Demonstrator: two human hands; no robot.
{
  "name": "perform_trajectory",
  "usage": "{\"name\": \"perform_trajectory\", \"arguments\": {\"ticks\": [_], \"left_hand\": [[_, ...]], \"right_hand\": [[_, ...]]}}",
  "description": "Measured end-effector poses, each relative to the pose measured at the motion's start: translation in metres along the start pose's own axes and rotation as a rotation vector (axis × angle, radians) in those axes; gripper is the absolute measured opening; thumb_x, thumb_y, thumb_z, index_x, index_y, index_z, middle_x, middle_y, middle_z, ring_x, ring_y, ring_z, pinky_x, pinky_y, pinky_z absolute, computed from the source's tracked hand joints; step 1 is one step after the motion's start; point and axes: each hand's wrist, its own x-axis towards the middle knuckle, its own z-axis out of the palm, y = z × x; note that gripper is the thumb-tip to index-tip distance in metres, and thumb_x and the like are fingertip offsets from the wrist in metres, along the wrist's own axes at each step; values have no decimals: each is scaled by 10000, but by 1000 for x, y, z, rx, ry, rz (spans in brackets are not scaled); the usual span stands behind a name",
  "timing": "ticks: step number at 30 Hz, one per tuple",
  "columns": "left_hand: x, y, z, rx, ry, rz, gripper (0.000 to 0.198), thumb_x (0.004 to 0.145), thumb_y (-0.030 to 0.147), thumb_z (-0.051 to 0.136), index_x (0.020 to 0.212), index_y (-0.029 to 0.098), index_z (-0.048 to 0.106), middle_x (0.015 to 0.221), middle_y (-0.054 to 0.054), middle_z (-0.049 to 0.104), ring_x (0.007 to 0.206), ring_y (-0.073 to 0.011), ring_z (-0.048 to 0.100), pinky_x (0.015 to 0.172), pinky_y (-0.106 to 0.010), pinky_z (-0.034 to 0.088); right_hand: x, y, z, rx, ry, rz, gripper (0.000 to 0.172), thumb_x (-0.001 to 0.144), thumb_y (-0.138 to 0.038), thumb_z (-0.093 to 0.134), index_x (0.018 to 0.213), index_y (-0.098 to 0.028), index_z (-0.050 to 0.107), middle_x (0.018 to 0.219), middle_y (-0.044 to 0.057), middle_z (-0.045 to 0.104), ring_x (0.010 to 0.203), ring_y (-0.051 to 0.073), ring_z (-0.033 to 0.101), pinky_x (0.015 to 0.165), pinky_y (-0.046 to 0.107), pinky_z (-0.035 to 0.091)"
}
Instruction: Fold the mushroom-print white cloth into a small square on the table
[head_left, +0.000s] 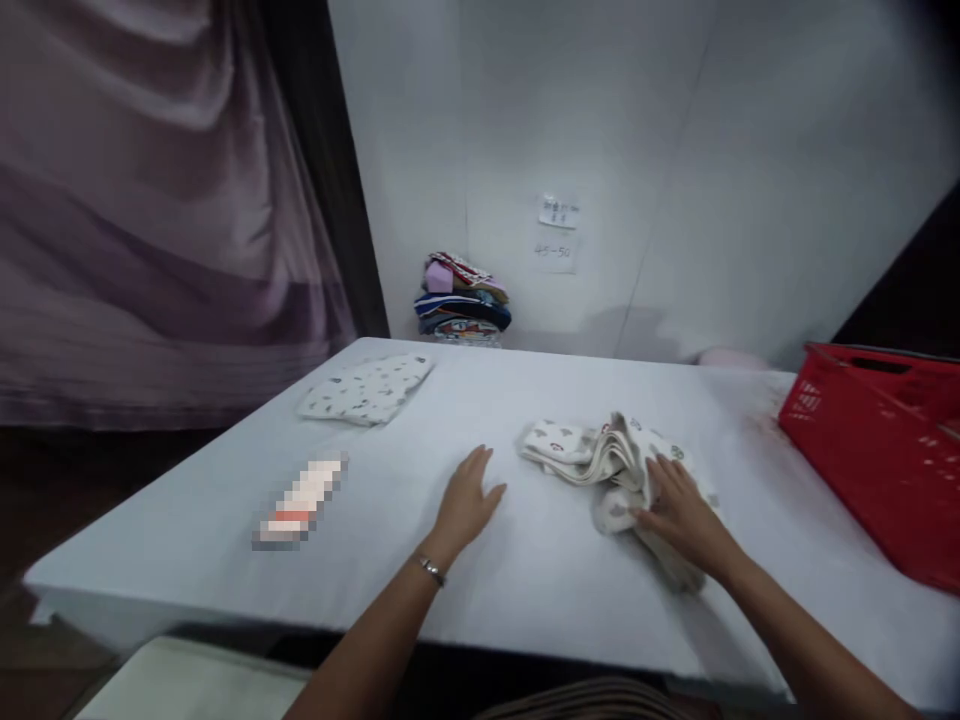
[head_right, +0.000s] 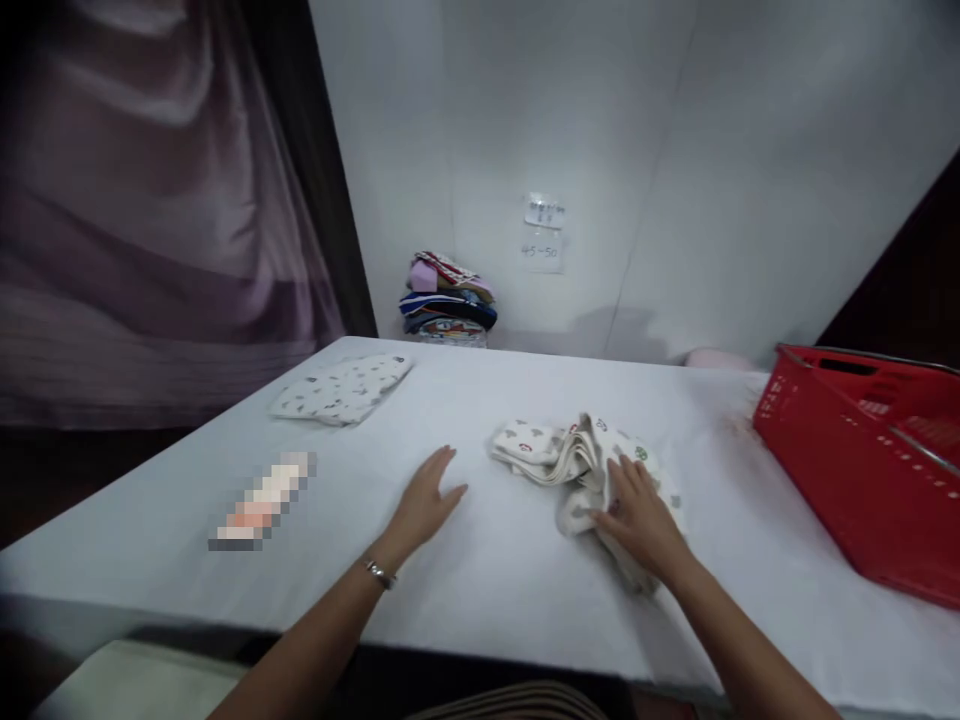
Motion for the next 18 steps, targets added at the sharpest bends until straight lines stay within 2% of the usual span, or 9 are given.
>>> {"name": "perform_trajectory", "arguments": {"ticks": [3, 6, 8, 11, 13, 15, 18], "left_hand": [[16, 55, 33, -17, -119, 113, 619, 851, 240, 693, 1441, 189, 511, 1538, -146, 495, 1434, -267, 461, 1172, -392, 431], [33, 95, 58, 28, -187, 174, 680, 827, 222, 732, 1459, 193, 482, 1565, -168, 452, 1451, -311, 429, 1162, -423, 427], [43, 111, 72, 95, -186, 171, 702, 815, 198, 735, 1464, 223, 468, 1582, -161, 428, 1462, -339, 404, 1127, -460, 443], [55, 122, 84, 185, -168, 135, 605, 813, 114, 680, 1384, 244, 532, 1548, -138, 475, 1439, -341, 418, 1045, -460, 474], [65, 123, 83, 208, -168, 128, 448, 828, 62, 616, 1241, 237, 625, 1403, -113, 611, 1342, -308, 515, 998, -422, 482], [79, 122, 73, 212, -171, 119, 307, 861, 74, 575, 1102, 233, 680, 1193, -84, 711, 1184, -274, 614, 941, -388, 493], [102, 128, 38, 221, -141, 97, 207, 899, 163, 574, 1034, 253, 702, 1071, -63, 727, 1071, -255, 643, 911, -372, 495]], "right_hand": [[-14, 6, 12, 28, 48, 28, 783, 853, -524, 581, 1537, -185, 405, 1667, 171, 252, 1547, 393, 158, 1182, 617, 310], [-18, 11, 21, 128, 125, 128, 762, 853, -369, 546, 1572, -210, 347, 1692, 137, 186, 1560, 374, 92, 1203, 608, 276], [-17, 13, 23, 205, 142, 192, 782, 819, -258, 508, 1581, -233, 336, 1699, 98, 177, 1562, 332, 130, 1216, 555, 293], [-10, 22, 17, 273, 136, 261, 778, 754, -154, 461, 1524, -266, 458, 1665, 69, 298, 1496, 278, 350, 1166, 474, 398], [-2, 34, 2, 285, 142, 267, 718, 708, -128, 453, 1397, -253, 611, 1557, 81, 486, 1388, 271, 507, 1113, 439, 454], [7, 53, -24, 269, 149, 276, 642, 665, -129, 461, 1243, -235, 721, 1338, 88, 681, 1221, 279, 640, 1034, 424, 508], [19, 81, -77, 153, 206, 339, 569, 627, -141, 478, 1104, -220, 777, 1006, 79, 788, 931, 287, 726, 850, 412, 564]]}}
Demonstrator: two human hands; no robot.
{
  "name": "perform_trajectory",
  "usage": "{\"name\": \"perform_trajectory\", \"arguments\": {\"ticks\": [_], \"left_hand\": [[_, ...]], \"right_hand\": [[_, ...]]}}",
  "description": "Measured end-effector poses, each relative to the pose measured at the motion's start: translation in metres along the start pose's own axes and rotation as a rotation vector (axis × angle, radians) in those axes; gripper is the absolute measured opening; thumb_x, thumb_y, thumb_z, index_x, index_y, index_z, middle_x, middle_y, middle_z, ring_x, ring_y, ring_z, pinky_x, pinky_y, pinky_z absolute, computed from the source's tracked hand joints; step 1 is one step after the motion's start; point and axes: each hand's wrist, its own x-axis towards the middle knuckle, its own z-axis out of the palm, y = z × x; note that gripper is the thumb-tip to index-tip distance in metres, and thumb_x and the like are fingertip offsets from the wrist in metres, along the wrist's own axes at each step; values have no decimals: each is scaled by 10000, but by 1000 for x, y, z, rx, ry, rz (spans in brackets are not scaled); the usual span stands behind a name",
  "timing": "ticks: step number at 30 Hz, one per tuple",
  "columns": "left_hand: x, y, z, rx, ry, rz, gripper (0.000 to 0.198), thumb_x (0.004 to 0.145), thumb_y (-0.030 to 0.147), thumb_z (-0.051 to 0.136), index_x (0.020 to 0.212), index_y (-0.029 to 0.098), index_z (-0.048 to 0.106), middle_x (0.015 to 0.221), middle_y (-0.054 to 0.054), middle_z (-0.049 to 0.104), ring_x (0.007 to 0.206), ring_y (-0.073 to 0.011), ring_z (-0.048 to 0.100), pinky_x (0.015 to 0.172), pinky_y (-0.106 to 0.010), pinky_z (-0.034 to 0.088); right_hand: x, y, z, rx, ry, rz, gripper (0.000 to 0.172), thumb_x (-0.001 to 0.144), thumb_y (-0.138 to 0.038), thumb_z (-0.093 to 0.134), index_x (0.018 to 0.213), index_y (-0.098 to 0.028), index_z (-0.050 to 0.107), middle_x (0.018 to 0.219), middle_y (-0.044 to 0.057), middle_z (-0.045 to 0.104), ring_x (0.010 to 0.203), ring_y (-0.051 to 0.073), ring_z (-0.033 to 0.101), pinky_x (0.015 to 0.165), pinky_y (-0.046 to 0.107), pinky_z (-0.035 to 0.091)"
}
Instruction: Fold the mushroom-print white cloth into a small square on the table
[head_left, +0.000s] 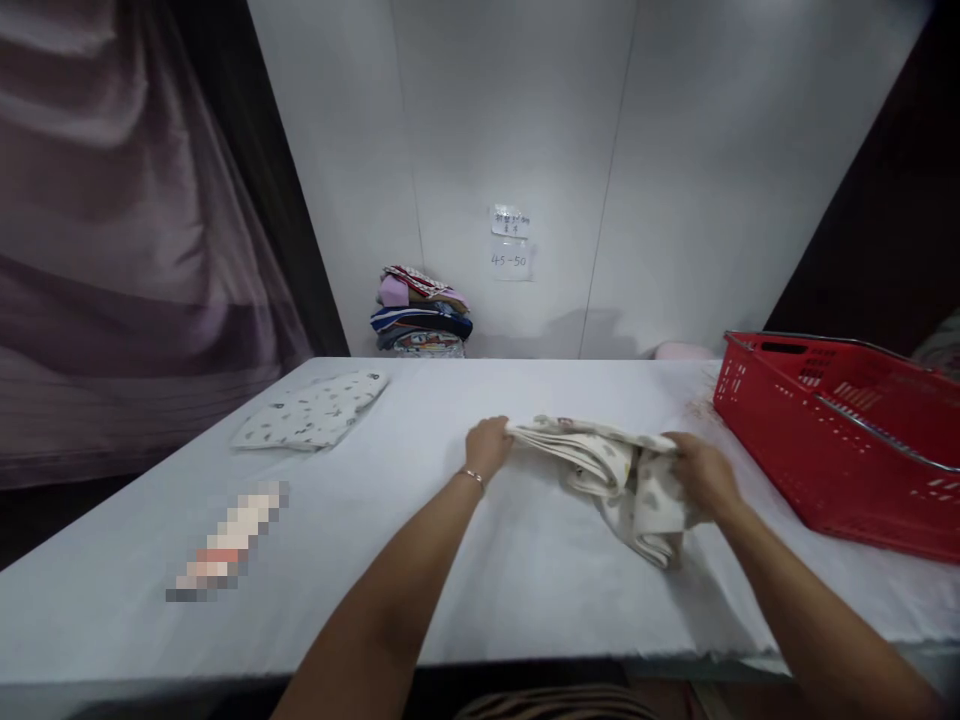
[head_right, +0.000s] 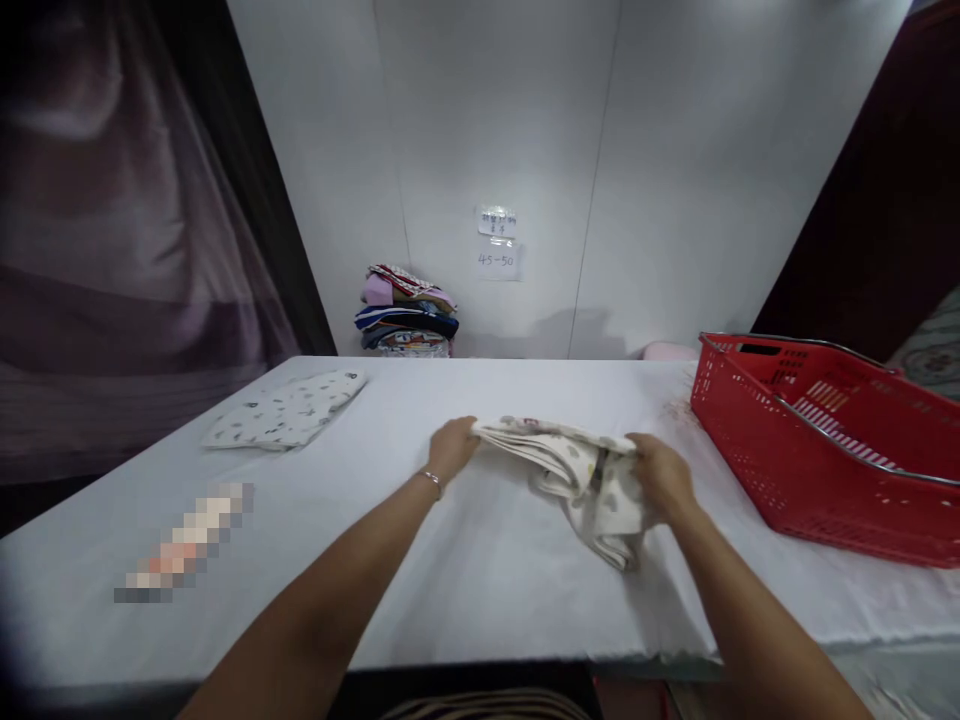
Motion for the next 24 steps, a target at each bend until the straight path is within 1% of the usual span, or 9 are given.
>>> {"name": "perform_trajectory", "arguments": {"ticks": [3, 6, 9, 12, 15, 17, 19, 22, 24], "left_hand": [[1, 1, -58, 54, 116, 88, 265, 876, 210, 609, 1108, 298, 703, 1134, -49, 714, 1125, -253, 612, 991, -379, 457], [-23, 2, -123, 96, 197, 253, 315, 869, 243, 594, 1156, 312, 705, 1159, -24, 710, 1139, -243, 611, 1002, -380, 446], [-55, -5, -176, 139, 271, 315, 377, 886, 342, 524, 1220, 310, 696, 1219, -13, 686, 1210, -293, 578, 1030, -469, 423], [-70, -18, -204, 147, 337, 316, 429, 911, 400, 449, 1254, 281, 677, 1266, 2, 660, 1244, -313, 553, 1047, -533, 396], [-55, -32, -202, 172, 357, 306, 402, 909, 313, 459, 1243, 254, 676, 1287, 8, 652, 1267, -304, 539, 1069, -545, 387], [-38, -43, -183, 207, 316, 260, 410, 880, 211, 494, 1247, 235, 675, 1323, -14, 647, 1297, -300, 528, 1080, -516, 411], [-27, -57, -153, 244, 242, 131, 483, 839, 131, 535, 1302, 214, 647, 1418, -60, 603, 1342, -297, 507, 1091, -470, 440], [-35, -84, -104, 213, 34, 46, 572, 837, 152, 612, 1406, 184, 567, 1543, -115, 492, 1402, -293, 467, 1129, -442, 443], [-52, -104, -75, 170, -38, 13, 516, 871, 185, 610, 1387, 198, 587, 1546, -111, 491, 1410, -286, 469, 1136, -447, 449]], "right_hand": [[18, 1, -50, -107, 162, -65, 484, 676, -159, 494, 1058, -212, 786, 994, 99, 787, 912, 290, 720, 815, 395, 552], [20, -12, -85, -134, 343, -217, 430, 713, -166, 487, 1032, -207, 772, 1026, 98, 778, 936, 267, 715, 824, 366, 549], [19, -31, -106, -136, 519, -444, 400, 716, -142, 492, 1013, -193, 754, 1010, 103, 766, 944, 247, 704, 844, 342, 540], [42, -55, -111, -153, 603, -558, 329, 767, -137, 521, 999, -166, 753, 981, 121, 759, 949, 234, 688, 870, 324, 516], [92, -85, -94, -179, 499, -504, 343, 821, -100, 485, 1038, -103, 751, 1040, 161, 754, 1041, 218, 665, 943, 319, 476], [124, -106, -71, -188, 301, -461, 412, 858, -84, 448, 1172, -52, 713, 1160, 196, 726, 1136, 229, 634, 994, 354, 454], [139, -124, -42, -158, 188, -442, 442, 863, -123, 489, 1255, -40, 676, 1219, 219, 703, 1178, 280, 620, 1028, 432, 454], [112, -134, -1, 39, 63, -537, 420, 885, -203, 512, 1255, -135, 699, 1282, 170, 695, 1194, 305, 630, 1048, 482, 477], [66, -128, 21, 189, -179, -554, 367, 925, -270, 481, 1168, -214, 750, 1201, 107, 745, 1106, 282, 685, 976, 461, 543]]}}
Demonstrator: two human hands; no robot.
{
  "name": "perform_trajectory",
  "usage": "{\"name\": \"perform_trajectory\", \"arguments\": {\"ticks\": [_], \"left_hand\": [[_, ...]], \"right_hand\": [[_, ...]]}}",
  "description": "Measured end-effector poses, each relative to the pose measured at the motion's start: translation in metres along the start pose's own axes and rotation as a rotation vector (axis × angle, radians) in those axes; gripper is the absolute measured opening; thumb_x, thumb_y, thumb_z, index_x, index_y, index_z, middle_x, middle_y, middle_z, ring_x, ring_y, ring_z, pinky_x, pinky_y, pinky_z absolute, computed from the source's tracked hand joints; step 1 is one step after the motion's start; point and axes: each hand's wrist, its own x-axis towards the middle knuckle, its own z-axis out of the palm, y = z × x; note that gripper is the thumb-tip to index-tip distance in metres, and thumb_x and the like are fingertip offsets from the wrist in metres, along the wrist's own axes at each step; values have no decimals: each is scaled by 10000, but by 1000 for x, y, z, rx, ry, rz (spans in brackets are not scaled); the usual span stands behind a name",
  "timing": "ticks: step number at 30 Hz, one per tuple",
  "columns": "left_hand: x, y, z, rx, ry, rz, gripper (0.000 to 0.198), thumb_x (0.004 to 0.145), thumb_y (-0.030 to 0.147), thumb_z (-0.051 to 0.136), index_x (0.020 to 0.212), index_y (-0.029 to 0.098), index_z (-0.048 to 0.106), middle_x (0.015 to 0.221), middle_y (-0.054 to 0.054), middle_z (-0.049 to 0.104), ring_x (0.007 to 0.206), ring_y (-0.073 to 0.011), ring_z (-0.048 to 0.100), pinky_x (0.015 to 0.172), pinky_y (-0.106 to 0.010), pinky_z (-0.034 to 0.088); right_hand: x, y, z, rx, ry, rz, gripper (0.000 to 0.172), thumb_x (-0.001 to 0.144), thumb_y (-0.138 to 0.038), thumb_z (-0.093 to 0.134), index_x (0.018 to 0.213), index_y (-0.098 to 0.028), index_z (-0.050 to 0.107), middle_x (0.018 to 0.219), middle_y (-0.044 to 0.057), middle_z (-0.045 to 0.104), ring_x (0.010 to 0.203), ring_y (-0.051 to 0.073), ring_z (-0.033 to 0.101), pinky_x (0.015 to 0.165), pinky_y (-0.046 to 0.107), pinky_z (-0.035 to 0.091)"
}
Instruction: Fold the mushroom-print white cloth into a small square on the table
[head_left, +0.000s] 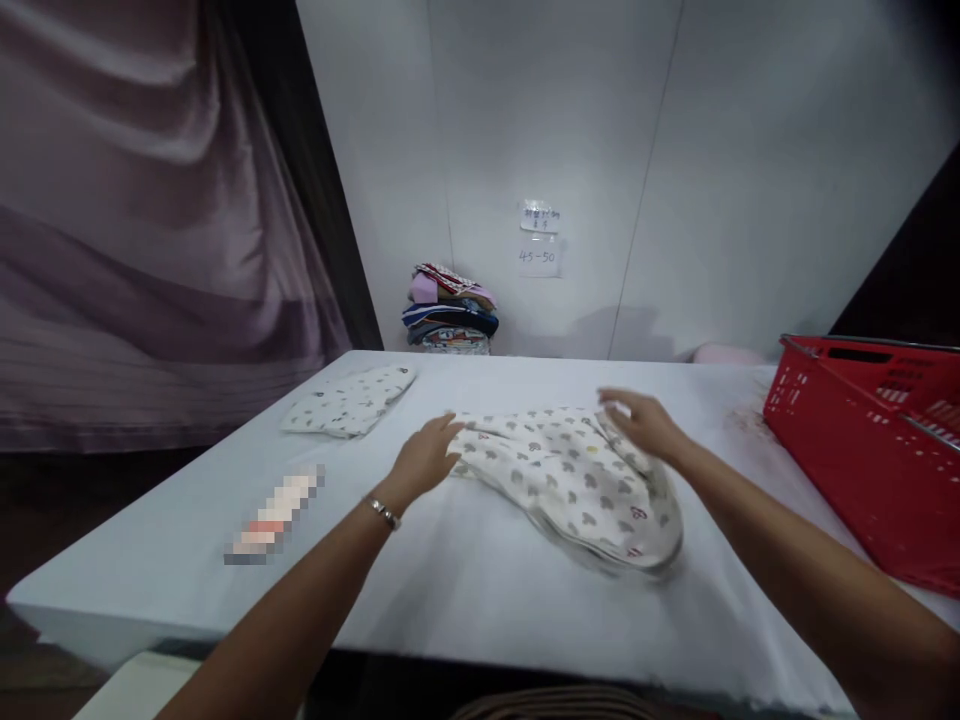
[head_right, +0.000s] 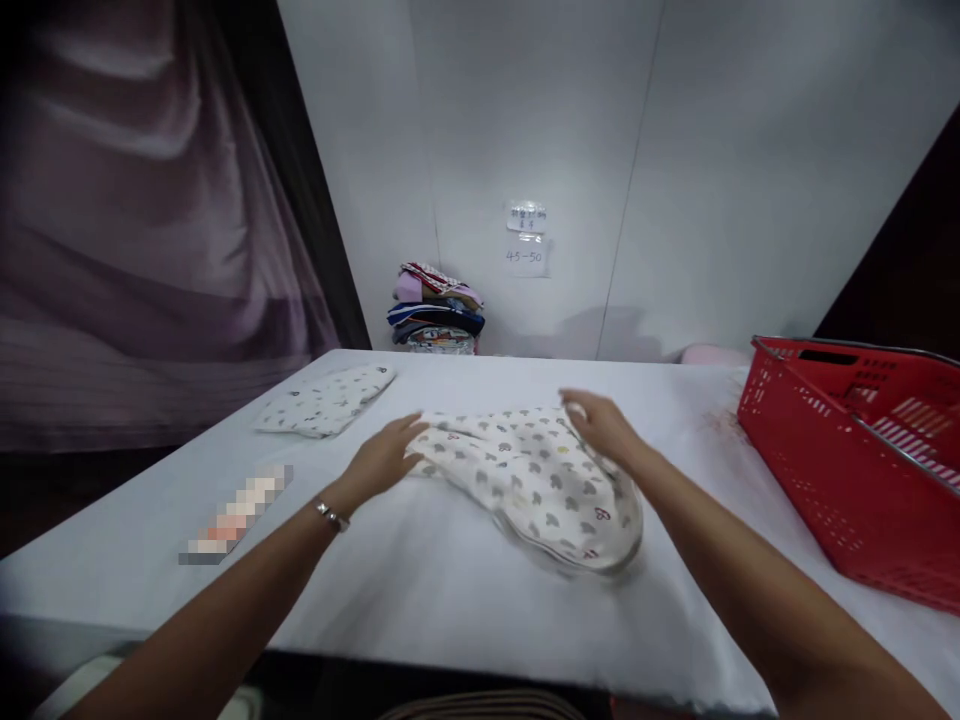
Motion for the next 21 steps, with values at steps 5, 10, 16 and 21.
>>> {"name": "perform_trajectory", "arguments": {"ticks": [5, 10, 16, 21], "left_hand": [[-34, -33, 51, -97, -10, -91, 448, 884, 170, 601, 1331, 198, 632, 1460, -115, 581, 1368, -276, 522, 1142, -454, 451], [-25, -36, 77, -145, 24, -36, 522, 858, 107, 591, 1375, 185, 592, 1480, -121, 557, 1396, -258, 483, 1195, -435, 384], [5, -27, 91, -93, 8, -97, 587, 837, 76, 568, 1415, 173, 538, 1558, -132, 462, 1464, -274, 378, 1177, -453, 371], [17, -23, 83, -72, -56, -79, 547, 834, 71, 561, 1362, 212, 583, 1545, -104, 487, 1493, -280, 335, 1189, -483, 324]], "right_hand": [[-137, -24, 52, 216, -430, 114, 438, 969, -469, 492, 1294, -273, 711, 1330, 79, 690, 1180, 292, 674, 981, 447, 574], [-220, -15, 82, 10, -433, 40, 592, 843, -450, 659, 1422, -331, 617, 1472, 82, 565, 1326, 354, 568, 1082, 515, 513], [-217, 6, 79, 56, -164, 178, 432, 820, -377, 491, 1110, -301, 802, 1174, 70, 760, 1076, 337, 725, 931, 509, 604], [-180, 10, 2, 204, -8, 278, 429, 790, -553, 581, 995, -266, 826, 1074, 99, 786, 1012, 336, 745, 932, 459, 605]]}}
